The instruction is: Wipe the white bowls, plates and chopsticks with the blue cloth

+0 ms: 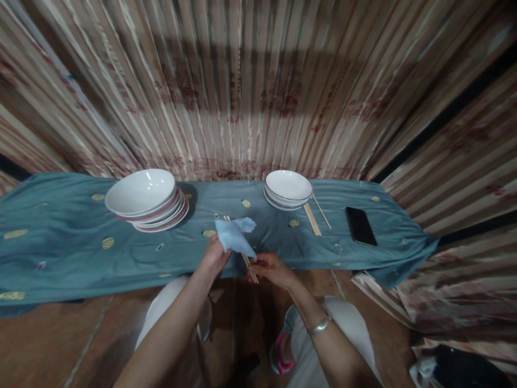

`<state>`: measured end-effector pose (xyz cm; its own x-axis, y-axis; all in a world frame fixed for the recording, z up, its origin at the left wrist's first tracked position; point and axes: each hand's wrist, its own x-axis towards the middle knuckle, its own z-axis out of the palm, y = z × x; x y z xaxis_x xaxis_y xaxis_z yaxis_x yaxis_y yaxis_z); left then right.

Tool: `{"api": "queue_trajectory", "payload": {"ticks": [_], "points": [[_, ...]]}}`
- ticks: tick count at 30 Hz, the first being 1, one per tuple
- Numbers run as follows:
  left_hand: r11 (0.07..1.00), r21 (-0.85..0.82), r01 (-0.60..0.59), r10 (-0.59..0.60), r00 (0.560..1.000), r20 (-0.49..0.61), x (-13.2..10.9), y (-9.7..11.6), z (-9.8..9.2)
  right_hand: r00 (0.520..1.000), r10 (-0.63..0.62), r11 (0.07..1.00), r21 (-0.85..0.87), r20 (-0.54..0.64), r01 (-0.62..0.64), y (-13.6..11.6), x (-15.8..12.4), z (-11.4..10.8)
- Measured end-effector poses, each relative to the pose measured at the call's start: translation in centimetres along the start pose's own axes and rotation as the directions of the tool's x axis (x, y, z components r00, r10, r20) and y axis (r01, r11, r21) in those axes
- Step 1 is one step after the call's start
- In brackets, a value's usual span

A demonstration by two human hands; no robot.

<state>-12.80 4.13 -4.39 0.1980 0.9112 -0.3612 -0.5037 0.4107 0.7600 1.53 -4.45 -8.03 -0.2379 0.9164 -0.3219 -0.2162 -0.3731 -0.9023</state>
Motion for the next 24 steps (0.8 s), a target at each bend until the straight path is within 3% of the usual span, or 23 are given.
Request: {"api": "queue_trajectory", "payload": {"ticks": [10, 24], "points": [[0.994, 0.091, 0.059, -0.07, 0.99, 0.125, -0.9, -2.7, 0.4, 0.986, -0.024, 0.999, 0.029, -0.166, 0.029, -0.6, 0.1, -0.3], [0.999, -0.029, -0.044, 0.043, 0.999, -0.021, 0.1, 1.0, -0.4, 0.999, 0.028, 1.0, 0.006, 0.023, -0.028, 0.4, -0.7, -0.3]]}}
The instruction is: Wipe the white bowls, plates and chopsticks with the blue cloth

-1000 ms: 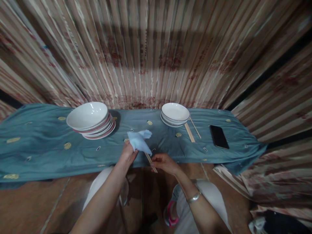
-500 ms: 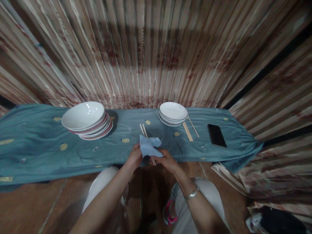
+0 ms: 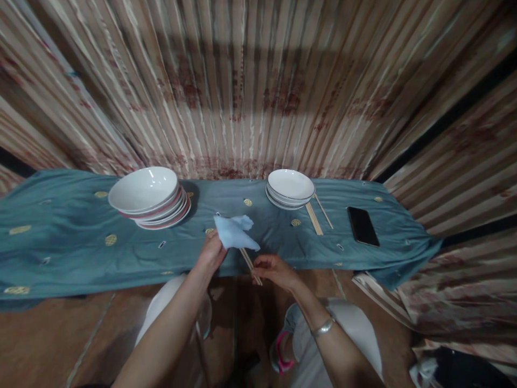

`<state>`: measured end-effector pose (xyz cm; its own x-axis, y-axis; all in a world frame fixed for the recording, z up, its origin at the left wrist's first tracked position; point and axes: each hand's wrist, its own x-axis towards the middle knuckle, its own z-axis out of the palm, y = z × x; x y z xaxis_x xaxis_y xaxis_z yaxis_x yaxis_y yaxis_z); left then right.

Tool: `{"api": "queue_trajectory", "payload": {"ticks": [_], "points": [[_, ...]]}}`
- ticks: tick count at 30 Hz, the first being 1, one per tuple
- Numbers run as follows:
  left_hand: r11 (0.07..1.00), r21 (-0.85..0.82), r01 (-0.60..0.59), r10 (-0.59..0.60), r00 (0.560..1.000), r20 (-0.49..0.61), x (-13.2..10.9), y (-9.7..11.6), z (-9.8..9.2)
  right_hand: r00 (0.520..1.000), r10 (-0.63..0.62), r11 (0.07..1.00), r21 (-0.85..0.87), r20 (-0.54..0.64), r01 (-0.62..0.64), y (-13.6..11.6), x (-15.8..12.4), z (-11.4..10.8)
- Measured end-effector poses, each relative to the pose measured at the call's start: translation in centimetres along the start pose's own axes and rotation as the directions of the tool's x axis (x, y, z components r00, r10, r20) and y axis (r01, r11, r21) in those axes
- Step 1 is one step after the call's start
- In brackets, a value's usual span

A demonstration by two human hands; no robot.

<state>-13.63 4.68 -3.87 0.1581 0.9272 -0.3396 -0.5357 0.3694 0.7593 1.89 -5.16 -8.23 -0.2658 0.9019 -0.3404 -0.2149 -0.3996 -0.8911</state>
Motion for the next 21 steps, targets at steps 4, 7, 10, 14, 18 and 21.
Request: {"api": "queue_trajectory", "payload": {"ticks": [4, 7, 10, 14, 18, 21], "points": [[1.0, -0.02, -0.005, 0.005, 1.0, -0.021, 0.1, 0.3, -0.1, 0.999, 0.022, 1.0, 0.021, 0.029, -0.022, 0.4, -0.5, 0.0], [1.0, -0.015, 0.009, -0.009, 1.0, -0.006, -0.2, 0.0, 0.0, 1.0, 0.012, 0.999, 0.031, 0.02, -0.012, 0.8, -0.5, 0.0], [0.999, 0.013, 0.038, -0.038, 0.999, 0.028, -0.6, -0.8, 0.2, 1.0, -0.001, 0.999, 0.033, -0.009, 0.001, 0.9, -0.2, 0.0], [0.997, 0.054, 0.06, -0.065, 0.995, 0.08, -1.0, -1.8, 0.5, 0.996, -0.025, 0.999, 0.035, -0.086, 0.029, 0.5, 0.2, 0.0], [0.992, 0.091, 0.082, -0.092, 0.99, 0.111, -1.1, -2.7, 0.5, 0.984, -0.065, 0.998, 0.0, -0.167, 0.066, 0.0, 0.4, 0.1], [0.989, 0.111, 0.1, -0.114, 0.986, 0.125, -1.3, -3.2, 0.4, 0.97, -0.079, 0.997, -0.024, -0.228, 0.075, -0.1, 0.5, 0.1]]}}
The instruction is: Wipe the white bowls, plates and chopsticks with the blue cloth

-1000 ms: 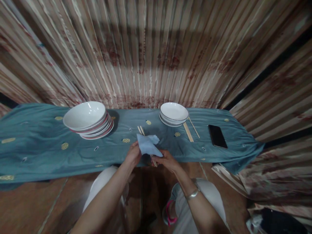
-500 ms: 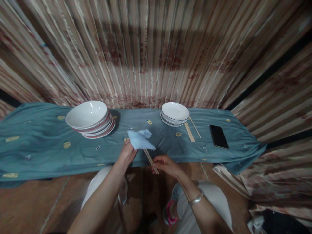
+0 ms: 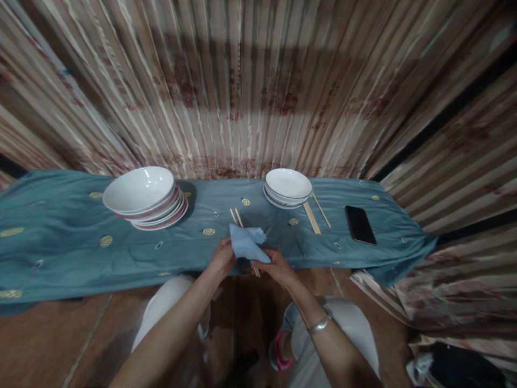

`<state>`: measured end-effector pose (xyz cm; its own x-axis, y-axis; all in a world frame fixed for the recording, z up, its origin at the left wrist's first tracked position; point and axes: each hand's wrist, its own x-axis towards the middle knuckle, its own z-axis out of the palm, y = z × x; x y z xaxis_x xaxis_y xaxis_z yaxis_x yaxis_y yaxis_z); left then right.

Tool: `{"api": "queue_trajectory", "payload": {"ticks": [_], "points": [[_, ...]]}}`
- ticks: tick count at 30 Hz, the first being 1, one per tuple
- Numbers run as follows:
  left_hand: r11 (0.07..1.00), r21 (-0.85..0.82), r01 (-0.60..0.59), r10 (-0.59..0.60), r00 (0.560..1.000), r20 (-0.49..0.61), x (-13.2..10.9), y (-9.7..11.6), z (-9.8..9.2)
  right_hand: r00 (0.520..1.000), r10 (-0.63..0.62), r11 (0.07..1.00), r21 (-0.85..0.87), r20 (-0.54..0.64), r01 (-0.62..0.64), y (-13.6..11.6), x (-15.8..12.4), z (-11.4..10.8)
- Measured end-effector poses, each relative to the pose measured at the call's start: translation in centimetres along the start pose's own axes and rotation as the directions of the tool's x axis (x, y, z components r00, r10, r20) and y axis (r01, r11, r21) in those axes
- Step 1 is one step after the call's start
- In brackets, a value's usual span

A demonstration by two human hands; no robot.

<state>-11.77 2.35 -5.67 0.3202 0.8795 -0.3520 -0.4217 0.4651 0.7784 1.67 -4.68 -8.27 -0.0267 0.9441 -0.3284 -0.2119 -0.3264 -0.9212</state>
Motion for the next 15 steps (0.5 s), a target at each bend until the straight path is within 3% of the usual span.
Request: {"api": "queue_trajectory", "payload": {"ticks": [8, 15], "points": [[1.0, -0.004, -0.002, 0.002, 1.0, 0.006, 0.1, 0.2, 0.1, 0.998, 0.023, 0.999, 0.021, 0.061, -0.025, -0.3, -0.2, -0.1], [0.997, -0.052, -0.054, 0.051, 0.997, -0.055, 0.6, 1.9, -0.2, 0.975, 0.062, 0.997, 0.035, 0.214, -0.071, 0.1, -0.4, -0.2]]}}
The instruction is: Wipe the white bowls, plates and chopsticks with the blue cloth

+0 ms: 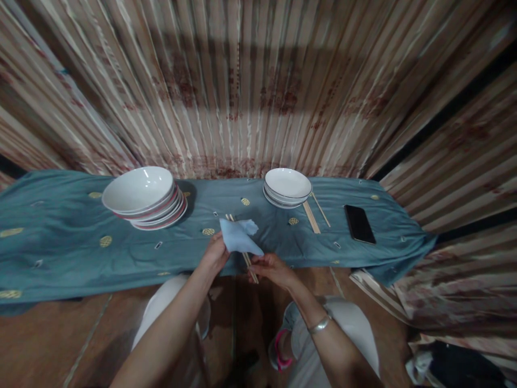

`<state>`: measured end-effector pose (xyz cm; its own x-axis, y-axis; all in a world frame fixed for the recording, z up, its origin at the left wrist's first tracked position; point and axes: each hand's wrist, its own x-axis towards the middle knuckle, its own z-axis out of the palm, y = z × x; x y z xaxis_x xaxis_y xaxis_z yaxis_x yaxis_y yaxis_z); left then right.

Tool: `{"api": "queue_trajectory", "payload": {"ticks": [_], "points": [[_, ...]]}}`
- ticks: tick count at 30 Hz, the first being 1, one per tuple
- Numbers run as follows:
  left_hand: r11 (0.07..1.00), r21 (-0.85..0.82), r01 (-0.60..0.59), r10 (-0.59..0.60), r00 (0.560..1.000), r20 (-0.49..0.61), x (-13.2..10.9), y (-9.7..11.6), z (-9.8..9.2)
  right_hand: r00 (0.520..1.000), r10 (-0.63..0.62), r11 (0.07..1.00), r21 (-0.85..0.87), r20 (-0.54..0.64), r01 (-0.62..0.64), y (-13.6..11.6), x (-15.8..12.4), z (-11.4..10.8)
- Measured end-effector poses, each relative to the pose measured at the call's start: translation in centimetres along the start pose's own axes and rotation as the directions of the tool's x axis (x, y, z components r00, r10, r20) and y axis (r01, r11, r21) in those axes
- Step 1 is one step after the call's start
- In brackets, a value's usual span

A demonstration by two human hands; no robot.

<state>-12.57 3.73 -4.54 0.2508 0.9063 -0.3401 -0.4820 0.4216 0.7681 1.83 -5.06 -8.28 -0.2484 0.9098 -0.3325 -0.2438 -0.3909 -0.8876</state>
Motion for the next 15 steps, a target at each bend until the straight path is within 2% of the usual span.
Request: {"api": "queue_trajectory", "payload": {"ticks": [4, 8, 12, 15], "points": [[0.999, -0.023, -0.026, 0.025, 0.999, -0.034, 0.3, 0.7, -0.3, 0.998, 0.045, 0.999, -0.005, 0.042, -0.045, 0.2, -0.1, 0.0], [0.999, -0.011, -0.034, 0.033, 0.999, -0.022, 0.2, 0.7, -0.4, 0.996, 0.063, 0.998, -0.027, 0.057, -0.062, 0.4, -0.1, 0.0], [0.999, 0.046, -0.01, 0.009, 1.0, 0.024, -0.2, -0.1, -0.3, 0.998, 0.03, 0.999, -0.034, 0.051, -0.028, 0.2, -0.1, -0.1], [0.997, 0.079, 0.023, -0.027, 0.998, 0.054, -0.5, -1.1, -0.1, 1.0, 0.001, 0.999, -0.049, 0.002, -0.001, -0.4, -0.1, -0.1]]}}
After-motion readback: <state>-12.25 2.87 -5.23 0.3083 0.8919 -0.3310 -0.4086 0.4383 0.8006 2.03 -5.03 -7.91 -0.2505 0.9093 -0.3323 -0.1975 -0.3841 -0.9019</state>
